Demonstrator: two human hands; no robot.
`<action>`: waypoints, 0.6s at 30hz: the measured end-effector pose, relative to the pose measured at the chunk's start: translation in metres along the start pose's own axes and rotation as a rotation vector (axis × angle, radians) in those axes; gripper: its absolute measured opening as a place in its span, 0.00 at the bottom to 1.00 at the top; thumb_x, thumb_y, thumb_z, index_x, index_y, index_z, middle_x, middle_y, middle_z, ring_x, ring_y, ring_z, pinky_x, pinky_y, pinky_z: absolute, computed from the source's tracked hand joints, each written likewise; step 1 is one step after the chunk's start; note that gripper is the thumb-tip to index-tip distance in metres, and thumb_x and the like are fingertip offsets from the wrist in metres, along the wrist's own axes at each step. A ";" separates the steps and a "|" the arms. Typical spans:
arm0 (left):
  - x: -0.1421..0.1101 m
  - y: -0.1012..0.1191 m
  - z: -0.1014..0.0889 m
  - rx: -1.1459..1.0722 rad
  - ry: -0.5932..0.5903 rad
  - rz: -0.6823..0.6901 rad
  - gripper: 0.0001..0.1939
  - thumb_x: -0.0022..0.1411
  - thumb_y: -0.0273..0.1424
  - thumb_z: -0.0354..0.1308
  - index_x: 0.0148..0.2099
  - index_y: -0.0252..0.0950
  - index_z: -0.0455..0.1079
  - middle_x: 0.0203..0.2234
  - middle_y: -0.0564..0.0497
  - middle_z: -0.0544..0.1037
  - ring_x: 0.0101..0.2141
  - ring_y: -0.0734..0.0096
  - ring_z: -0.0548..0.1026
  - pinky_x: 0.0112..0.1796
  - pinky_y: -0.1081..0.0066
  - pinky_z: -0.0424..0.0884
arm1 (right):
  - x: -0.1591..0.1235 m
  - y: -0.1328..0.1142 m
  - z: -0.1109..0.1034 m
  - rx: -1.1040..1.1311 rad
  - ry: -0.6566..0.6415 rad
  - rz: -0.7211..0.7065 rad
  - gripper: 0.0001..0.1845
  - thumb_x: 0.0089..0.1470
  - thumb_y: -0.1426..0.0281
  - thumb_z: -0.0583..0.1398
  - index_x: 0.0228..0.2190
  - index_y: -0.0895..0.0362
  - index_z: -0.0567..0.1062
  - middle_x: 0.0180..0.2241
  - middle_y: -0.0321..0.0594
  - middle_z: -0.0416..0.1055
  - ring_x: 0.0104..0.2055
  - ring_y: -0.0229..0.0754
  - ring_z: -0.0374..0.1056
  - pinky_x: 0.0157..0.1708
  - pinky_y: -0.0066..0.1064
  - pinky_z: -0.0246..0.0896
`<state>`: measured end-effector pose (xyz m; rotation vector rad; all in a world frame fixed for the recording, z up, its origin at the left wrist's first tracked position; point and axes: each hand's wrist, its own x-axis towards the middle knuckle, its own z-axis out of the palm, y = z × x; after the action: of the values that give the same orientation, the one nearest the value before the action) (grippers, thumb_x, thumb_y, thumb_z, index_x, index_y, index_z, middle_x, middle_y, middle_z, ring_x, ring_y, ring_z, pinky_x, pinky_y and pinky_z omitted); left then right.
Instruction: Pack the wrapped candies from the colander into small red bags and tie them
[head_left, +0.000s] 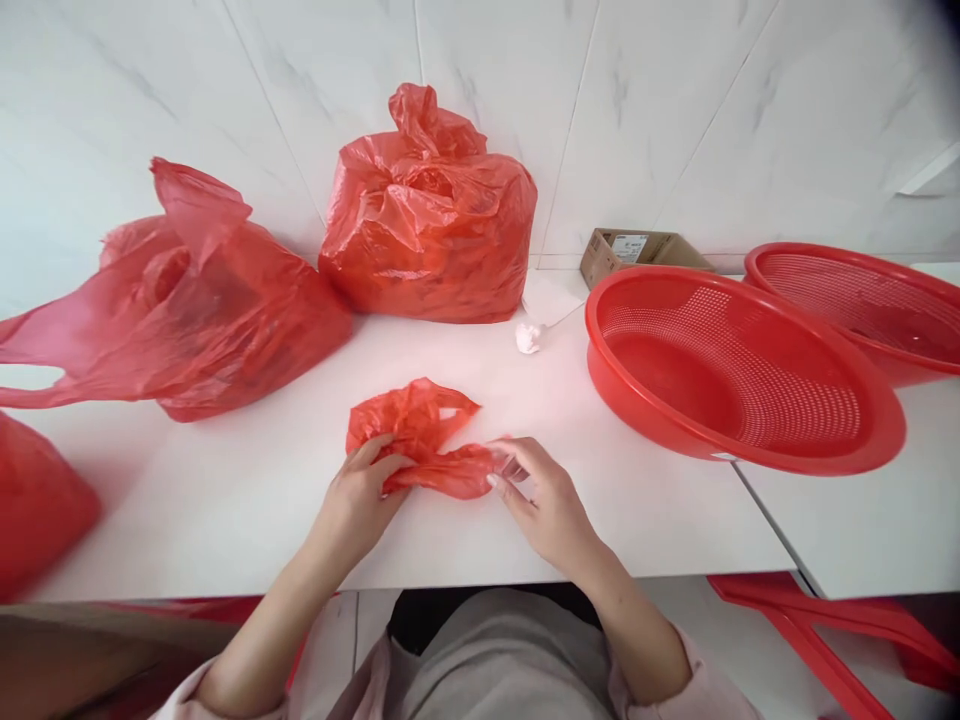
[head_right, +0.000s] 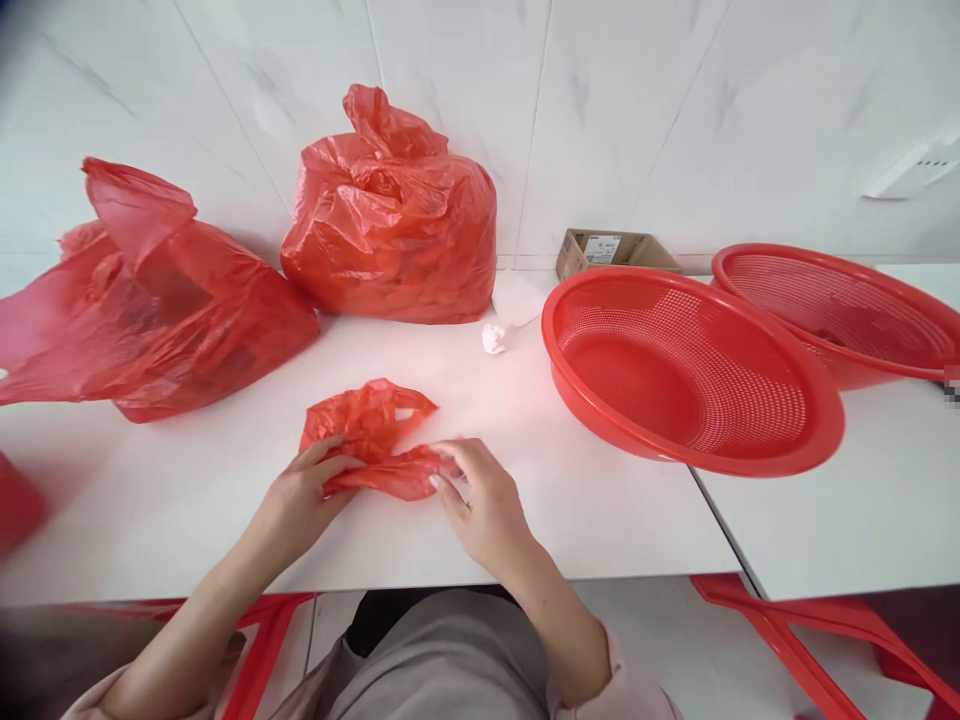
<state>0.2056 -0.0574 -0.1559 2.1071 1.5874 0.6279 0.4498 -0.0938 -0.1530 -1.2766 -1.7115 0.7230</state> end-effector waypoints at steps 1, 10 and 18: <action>-0.001 0.000 -0.005 -0.073 -0.031 -0.033 0.09 0.61 0.33 0.56 0.37 0.41 0.78 0.48 0.42 0.75 0.46 0.49 0.74 0.44 0.58 0.71 | 0.001 0.002 -0.001 0.008 0.075 -0.010 0.16 0.60 0.68 0.58 0.50 0.51 0.70 0.47 0.42 0.70 0.42 0.41 0.69 0.42 0.34 0.68; -0.016 0.036 -0.001 -0.849 -0.116 -0.294 0.13 0.56 0.28 0.60 0.44 0.38 0.65 0.33 0.50 0.76 0.30 0.65 0.76 0.33 0.66 0.73 | -0.001 -0.024 0.019 0.529 -0.136 0.208 0.35 0.61 0.59 0.58 0.64 0.46 0.51 0.60 0.47 0.59 0.49 0.44 0.71 0.45 0.37 0.72; -0.016 0.052 -0.002 -0.572 -0.099 0.087 0.46 0.53 0.23 0.59 0.71 0.46 0.48 0.59 0.40 0.62 0.54 0.56 0.69 0.52 0.59 0.69 | -0.001 -0.043 0.036 0.306 -0.203 -0.100 0.15 0.62 0.69 0.56 0.51 0.51 0.70 0.50 0.43 0.72 0.52 0.44 0.69 0.52 0.37 0.66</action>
<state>0.2402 -0.0858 -0.1253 1.7473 1.0965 0.8708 0.3990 -0.1062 -0.1343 -0.9261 -1.7300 1.0390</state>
